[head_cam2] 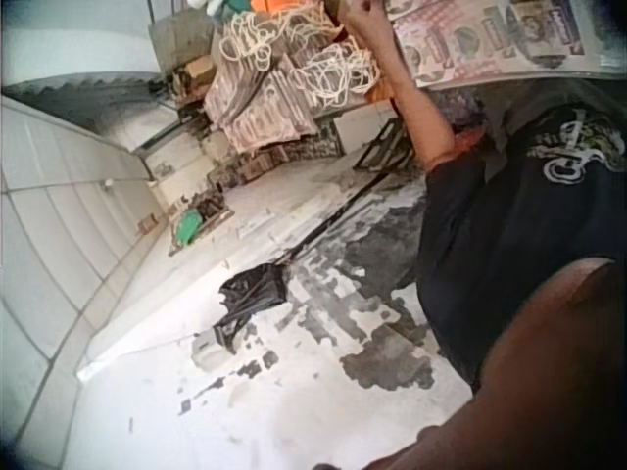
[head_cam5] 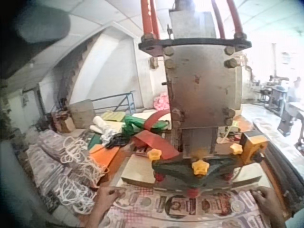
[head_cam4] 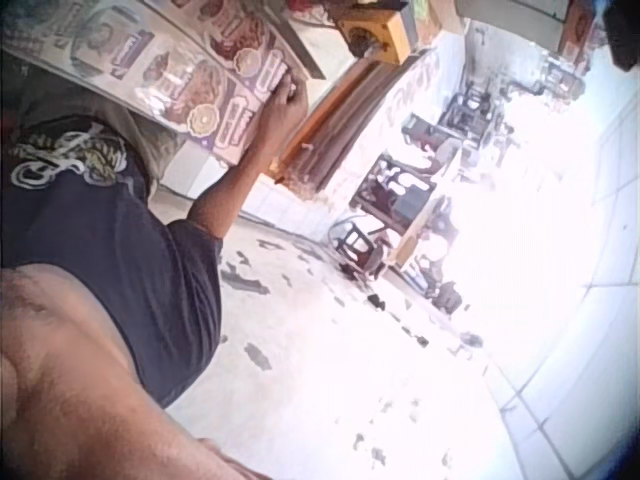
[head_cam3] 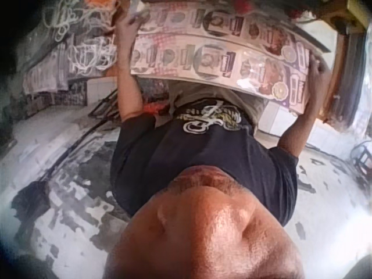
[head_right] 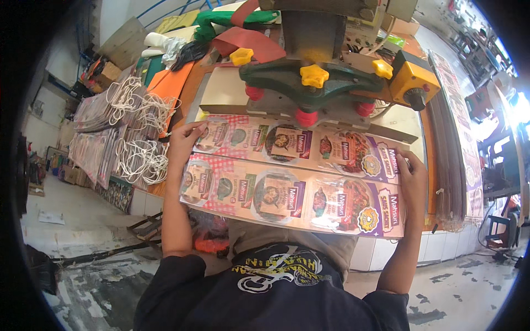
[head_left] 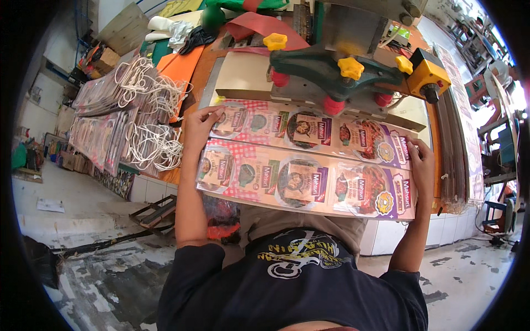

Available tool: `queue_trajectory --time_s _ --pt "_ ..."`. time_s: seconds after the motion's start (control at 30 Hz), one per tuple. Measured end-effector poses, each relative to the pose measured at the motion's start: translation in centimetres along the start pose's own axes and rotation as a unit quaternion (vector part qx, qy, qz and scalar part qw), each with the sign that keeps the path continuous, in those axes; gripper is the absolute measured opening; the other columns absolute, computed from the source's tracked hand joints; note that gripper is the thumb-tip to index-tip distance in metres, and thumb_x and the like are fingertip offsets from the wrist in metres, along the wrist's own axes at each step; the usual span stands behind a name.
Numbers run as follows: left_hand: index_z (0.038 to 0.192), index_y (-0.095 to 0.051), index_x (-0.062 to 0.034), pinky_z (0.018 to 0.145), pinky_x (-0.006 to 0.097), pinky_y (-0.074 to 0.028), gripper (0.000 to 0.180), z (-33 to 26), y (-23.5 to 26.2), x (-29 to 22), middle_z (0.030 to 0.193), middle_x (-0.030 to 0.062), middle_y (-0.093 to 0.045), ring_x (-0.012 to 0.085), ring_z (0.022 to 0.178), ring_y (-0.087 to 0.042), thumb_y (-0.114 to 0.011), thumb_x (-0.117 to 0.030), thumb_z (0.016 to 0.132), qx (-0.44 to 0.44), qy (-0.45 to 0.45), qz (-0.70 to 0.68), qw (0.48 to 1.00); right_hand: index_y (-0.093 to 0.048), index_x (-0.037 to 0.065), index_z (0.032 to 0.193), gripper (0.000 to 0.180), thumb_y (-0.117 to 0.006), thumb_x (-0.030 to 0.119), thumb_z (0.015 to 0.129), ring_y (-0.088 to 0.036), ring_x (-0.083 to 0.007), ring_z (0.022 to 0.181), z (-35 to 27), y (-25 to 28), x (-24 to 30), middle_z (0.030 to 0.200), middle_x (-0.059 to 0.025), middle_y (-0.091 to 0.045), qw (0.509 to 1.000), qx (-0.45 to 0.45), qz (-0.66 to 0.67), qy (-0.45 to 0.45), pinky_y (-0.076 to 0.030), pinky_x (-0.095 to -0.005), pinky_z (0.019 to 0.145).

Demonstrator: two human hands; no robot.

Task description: The person positions sheets of plastic packaging under a mechanical press, aligns them by hand, and then pushes a stack of the sheets under the machine.

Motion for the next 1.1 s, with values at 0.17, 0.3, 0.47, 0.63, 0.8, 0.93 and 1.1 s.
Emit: queue_trajectory --time_s 0.17,0.3,0.47,0.63,0.8,0.93,1.1 --pt "0.112 -0.073 0.0005 0.070 0.021 -0.048 0.027 -0.4 0.4 0.3 0.084 0.0037 -0.071 0.0068 0.076 -0.062 -0.067 -0.020 0.096 -0.006 0.015 -0.010 1.000 -0.067 -0.005 0.111 0.027 -0.059 0.018 0.100 -0.062 -0.0113 0.090 -0.3 -0.5 0.2 0.104 -0.0106 -0.072 1.000 0.014 0.008 -0.008 -0.049 -0.0260 0.079" --pt "0.113 -0.073 -0.0001 0.070 0.023 -0.050 0.026 -0.2 -0.2 -1.0 0.085 0.0050 -0.072 0.0078 0.077 -0.064 -0.066 -0.018 0.095 -0.003 0.032 0.008 0.999 -0.067 -0.004 0.113 0.028 -0.059 0.019 0.100 -0.062 -0.0115 0.091 -0.4 0.0 -0.2 0.104 -0.0098 -0.072 1.000 0.017 -0.008 -0.016 -0.049 -0.0264 0.080" --pt "0.117 -0.071 0.0017 0.080 0.025 -0.052 0.030 0.9 0.7 3.0 0.097 0.0083 -0.073 0.0121 0.085 -0.066 -0.065 -0.019 0.096 0.009 -0.025 0.014 1.000 -0.069 -0.001 0.115 0.030 -0.061 0.022 0.098 -0.065 -0.0153 0.090 -0.3 0.3 -0.1 0.100 -0.0112 -0.073 1.000 -0.017 -0.017 0.014 -0.050 -0.0305 0.081" --pt "0.126 -0.067 -0.0017 0.067 0.021 -0.045 0.036 0.2 0.5 0.0 0.100 0.0038 -0.071 0.0048 0.078 -0.059 -0.065 -0.022 0.097 0.057 -0.001 0.046 0.997 -0.071 0.006 0.117 0.029 -0.064 0.022 0.094 -0.068 -0.0256 0.092 -0.4 1.5 -0.4 0.103 -0.0205 -0.071 1.000 -0.005 -0.016 -0.002 -0.050 -0.0351 0.085" --pt "0.132 -0.063 -0.0051 0.058 0.019 -0.034 0.041 -3.1 0.2 -3.1 0.089 -0.0028 -0.064 0.0015 0.067 -0.044 -0.066 -0.020 0.095 0.108 0.038 0.057 0.992 -0.073 0.009 0.116 0.028 -0.066 0.023 0.093 -0.063 -0.0290 0.092 -1.9 2.4 0.6 0.095 -0.0164 -0.065 0.991 -0.007 -0.129 0.027 -0.048 -0.0381 0.083" --pt "0.135 -0.061 -0.0056 0.061 0.018 -0.034 0.044 -4.4 0.3 -2.9 0.079 -0.0066 -0.054 0.0027 0.068 -0.042 -0.068 -0.015 0.093 0.092 0.034 0.047 0.994 -0.073 0.010 0.117 0.030 -0.067 0.026 0.092 -0.061 -0.0276 0.089 -3.6 2.8 1.8 0.092 -0.0143 -0.063 0.980 -0.010 -0.192 0.046 -0.047 -0.0381 0.081" --pt "0.134 -0.061 -0.0030 0.066 0.019 -0.039 0.044 -4.3 1.0 -0.8 0.083 -0.0049 -0.057 0.0034 0.073 -0.046 -0.069 -0.012 0.092 0.085 0.052 0.012 0.995 -0.072 0.010 0.118 0.034 -0.068 0.029 0.091 -0.061 -0.0285 0.090 -4.7 2.6 2.7 0.094 -0.0146 -0.063 0.978 0.015 -0.206 0.045 -0.046 -0.0388 0.081"
Point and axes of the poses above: each hand's wrist, its own z-axis towards the middle knuckle, its own y-axis out of the back of the hand, x = y × z, the point moved 8 cm from there along z, towards the middle knuckle
